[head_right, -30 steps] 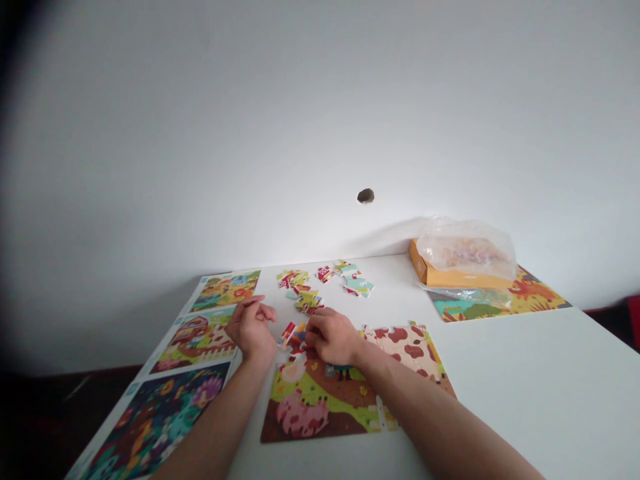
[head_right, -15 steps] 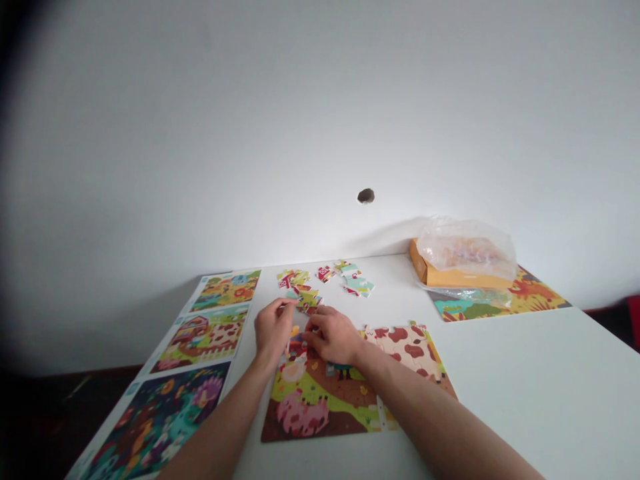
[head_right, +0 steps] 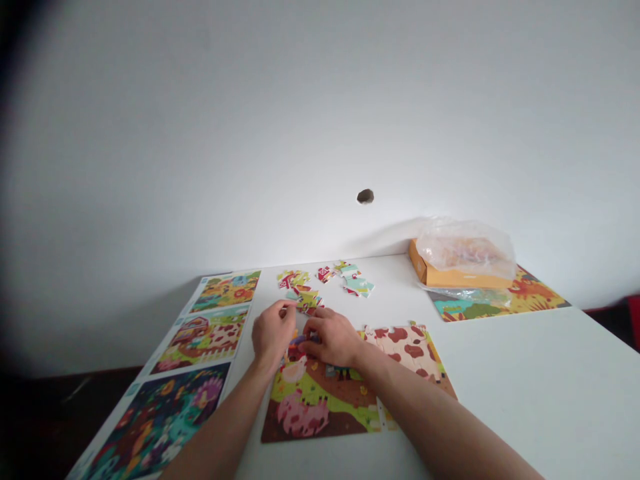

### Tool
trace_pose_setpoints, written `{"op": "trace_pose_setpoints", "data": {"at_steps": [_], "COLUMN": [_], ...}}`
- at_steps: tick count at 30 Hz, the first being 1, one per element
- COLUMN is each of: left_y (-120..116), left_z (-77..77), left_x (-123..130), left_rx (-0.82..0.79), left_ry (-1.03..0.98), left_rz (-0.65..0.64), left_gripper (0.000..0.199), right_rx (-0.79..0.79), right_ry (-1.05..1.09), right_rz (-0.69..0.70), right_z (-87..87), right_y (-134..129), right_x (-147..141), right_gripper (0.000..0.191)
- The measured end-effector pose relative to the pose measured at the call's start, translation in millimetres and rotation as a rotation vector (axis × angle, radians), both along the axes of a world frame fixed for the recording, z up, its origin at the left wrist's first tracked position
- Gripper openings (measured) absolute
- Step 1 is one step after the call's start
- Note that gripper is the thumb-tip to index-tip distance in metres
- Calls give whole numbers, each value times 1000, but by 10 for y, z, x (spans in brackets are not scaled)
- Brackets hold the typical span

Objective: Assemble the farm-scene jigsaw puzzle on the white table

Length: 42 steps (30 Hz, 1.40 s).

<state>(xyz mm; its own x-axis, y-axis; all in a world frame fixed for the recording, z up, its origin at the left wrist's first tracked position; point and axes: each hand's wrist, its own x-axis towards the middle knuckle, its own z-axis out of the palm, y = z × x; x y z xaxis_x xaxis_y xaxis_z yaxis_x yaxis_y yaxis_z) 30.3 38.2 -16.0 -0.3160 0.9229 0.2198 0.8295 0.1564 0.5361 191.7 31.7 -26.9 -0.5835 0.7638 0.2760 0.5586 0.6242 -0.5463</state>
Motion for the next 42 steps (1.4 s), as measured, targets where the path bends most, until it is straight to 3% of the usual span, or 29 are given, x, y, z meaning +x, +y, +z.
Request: {"op": "trace_pose_setpoints", "data": {"at_steps": [12, 36, 42], "left_y": [-24, -6, 3], "left_z": [0, -78, -85], "left_x": [51, 38, 28], "left_rx": [-106, -119, -124], "left_ry": [228, 299, 262], "left_rz": [46, 6, 11], "left_gripper": [28, 28, 28], "right_rx": [13, 47, 94], "right_ry": [-33, -31, -6], "right_rz": [-14, -1, 139], "right_z": [16, -1, 62], "right_y": [-7, -13, -43], "right_x": [-17, -27, -9], "right_gripper": [22, 25, 23]}}
